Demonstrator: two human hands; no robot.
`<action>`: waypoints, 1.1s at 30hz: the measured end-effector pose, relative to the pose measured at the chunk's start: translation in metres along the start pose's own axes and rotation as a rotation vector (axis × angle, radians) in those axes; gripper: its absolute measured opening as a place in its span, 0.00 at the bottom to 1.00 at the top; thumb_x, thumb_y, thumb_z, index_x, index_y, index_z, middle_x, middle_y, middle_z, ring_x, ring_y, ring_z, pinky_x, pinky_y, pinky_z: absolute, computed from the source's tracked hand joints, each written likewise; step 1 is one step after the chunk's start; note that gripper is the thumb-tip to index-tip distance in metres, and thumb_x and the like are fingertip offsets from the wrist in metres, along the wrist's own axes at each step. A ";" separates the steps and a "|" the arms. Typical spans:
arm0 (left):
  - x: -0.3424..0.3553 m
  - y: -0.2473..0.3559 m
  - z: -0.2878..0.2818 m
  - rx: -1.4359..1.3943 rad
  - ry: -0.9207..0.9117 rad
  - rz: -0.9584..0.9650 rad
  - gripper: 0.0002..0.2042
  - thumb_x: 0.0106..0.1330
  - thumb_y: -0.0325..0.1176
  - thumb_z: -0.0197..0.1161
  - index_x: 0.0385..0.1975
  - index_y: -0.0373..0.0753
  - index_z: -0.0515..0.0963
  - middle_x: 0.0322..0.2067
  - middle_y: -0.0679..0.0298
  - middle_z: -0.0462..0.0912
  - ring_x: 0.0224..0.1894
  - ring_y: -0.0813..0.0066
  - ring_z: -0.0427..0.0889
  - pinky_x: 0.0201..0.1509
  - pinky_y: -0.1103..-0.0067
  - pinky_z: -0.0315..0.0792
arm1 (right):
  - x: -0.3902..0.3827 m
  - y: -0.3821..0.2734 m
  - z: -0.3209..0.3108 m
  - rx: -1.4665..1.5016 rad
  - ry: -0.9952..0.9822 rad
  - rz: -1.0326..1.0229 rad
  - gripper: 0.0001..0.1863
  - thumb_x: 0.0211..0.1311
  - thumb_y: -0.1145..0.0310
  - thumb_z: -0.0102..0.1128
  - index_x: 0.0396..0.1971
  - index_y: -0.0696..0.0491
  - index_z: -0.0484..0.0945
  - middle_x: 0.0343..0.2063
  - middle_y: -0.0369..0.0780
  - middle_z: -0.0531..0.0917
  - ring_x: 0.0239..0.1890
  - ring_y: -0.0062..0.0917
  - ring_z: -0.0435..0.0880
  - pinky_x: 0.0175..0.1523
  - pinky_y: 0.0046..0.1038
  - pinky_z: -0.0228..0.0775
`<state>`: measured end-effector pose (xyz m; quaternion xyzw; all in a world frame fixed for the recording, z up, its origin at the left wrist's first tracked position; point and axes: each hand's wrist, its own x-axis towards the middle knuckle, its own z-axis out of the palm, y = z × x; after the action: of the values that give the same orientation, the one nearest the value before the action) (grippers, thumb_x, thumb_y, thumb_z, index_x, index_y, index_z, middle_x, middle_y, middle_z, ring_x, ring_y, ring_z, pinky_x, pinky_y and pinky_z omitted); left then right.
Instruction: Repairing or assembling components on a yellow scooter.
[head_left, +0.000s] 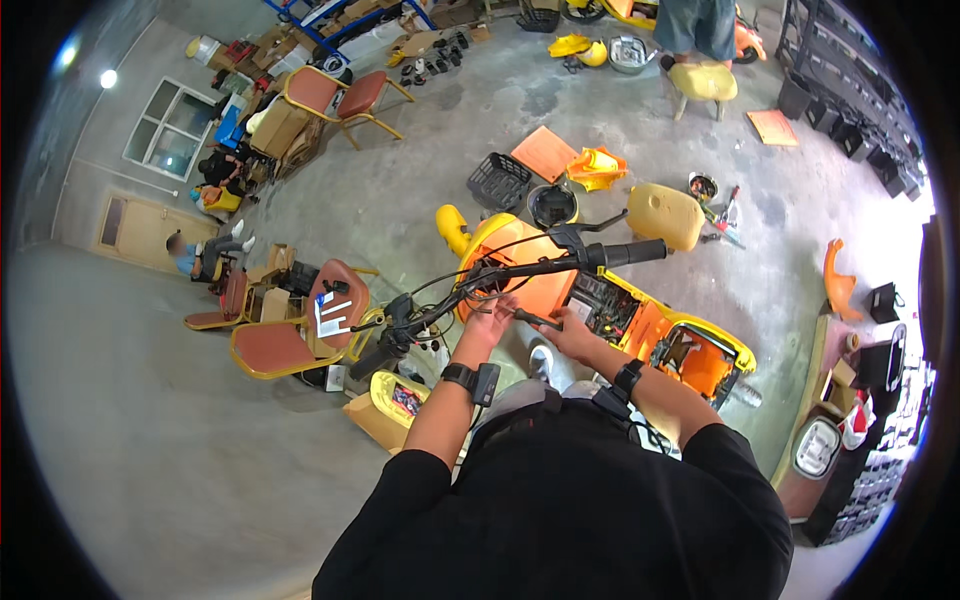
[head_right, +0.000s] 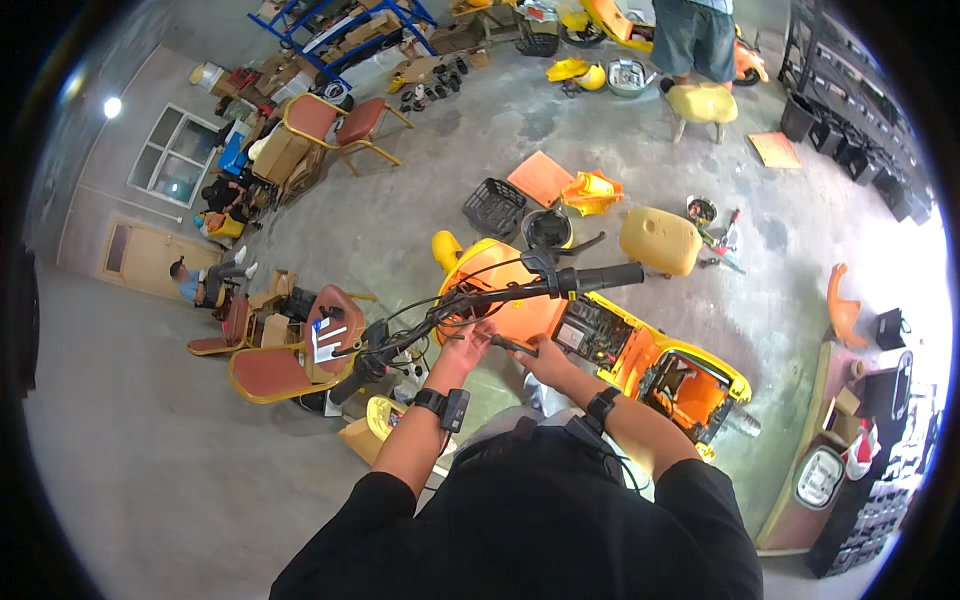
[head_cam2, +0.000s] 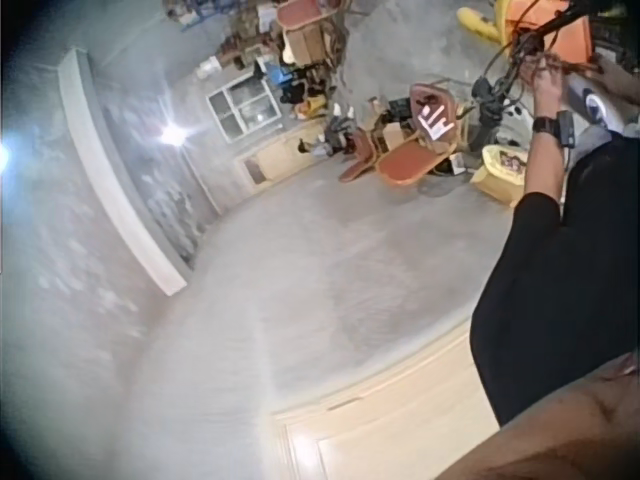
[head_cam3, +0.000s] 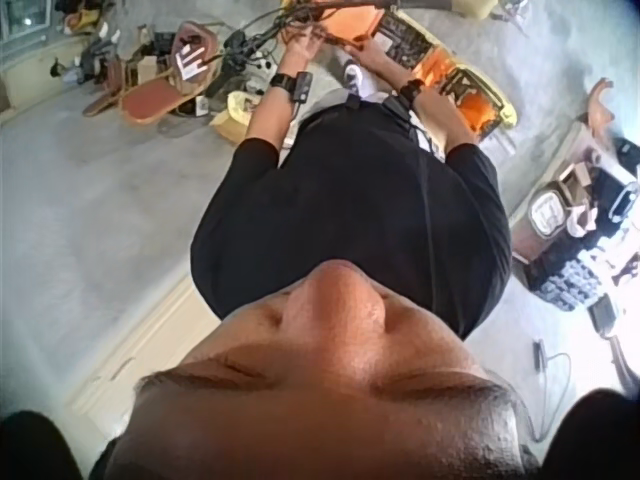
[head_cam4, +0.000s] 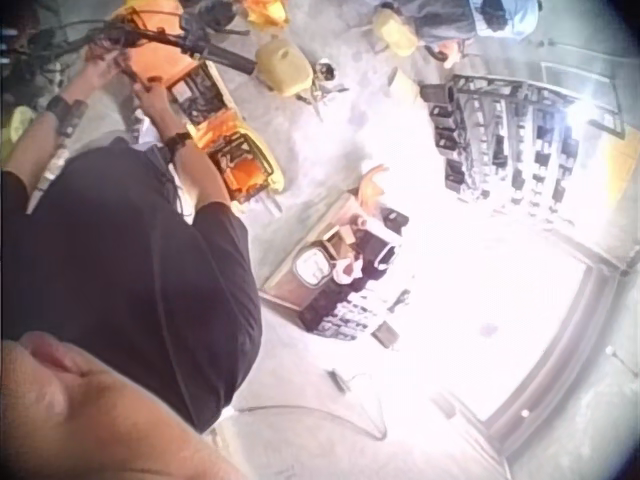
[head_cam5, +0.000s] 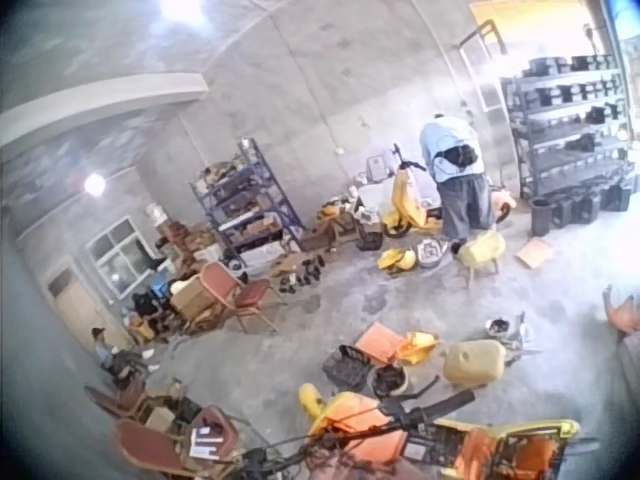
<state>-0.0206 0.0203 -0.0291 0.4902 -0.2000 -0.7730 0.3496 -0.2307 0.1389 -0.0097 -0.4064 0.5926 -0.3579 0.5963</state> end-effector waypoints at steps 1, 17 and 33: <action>0.000 0.001 0.003 0.019 0.035 -0.038 0.11 0.71 0.42 0.59 0.41 0.40 0.79 0.40 0.61 0.86 0.45 0.64 0.85 0.49 0.70 0.78 | -0.001 -0.002 0.000 -0.008 0.020 -0.013 0.30 0.64 0.59 0.64 0.56 0.64 0.65 0.42 0.45 0.79 0.41 0.27 0.79 0.47 0.27 0.73; -0.010 0.011 0.002 0.213 -0.101 -0.011 0.13 0.75 0.44 0.51 0.46 0.43 0.76 0.46 0.65 0.83 0.54 0.66 0.80 0.62 0.65 0.69 | 0.017 0.016 0.004 0.246 -0.053 0.146 0.21 0.70 0.58 0.57 0.51 0.60 0.74 0.34 0.39 0.84 0.32 0.19 0.81 0.37 0.22 0.73; -0.023 0.015 0.013 0.241 -0.029 -0.011 0.09 0.74 0.37 0.55 0.42 0.39 0.76 0.43 0.59 0.84 0.51 0.62 0.82 0.61 0.62 0.74 | 0.013 0.011 -0.004 0.365 -0.146 0.343 0.27 0.74 0.49 0.47 0.57 0.58 0.70 0.38 0.38 0.85 0.17 0.16 0.74 0.20 0.18 0.65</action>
<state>-0.0208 0.0268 0.0002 0.5187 -0.2938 -0.7522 0.2808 -0.2352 0.1317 -0.0249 -0.2105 0.5337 -0.3223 0.7530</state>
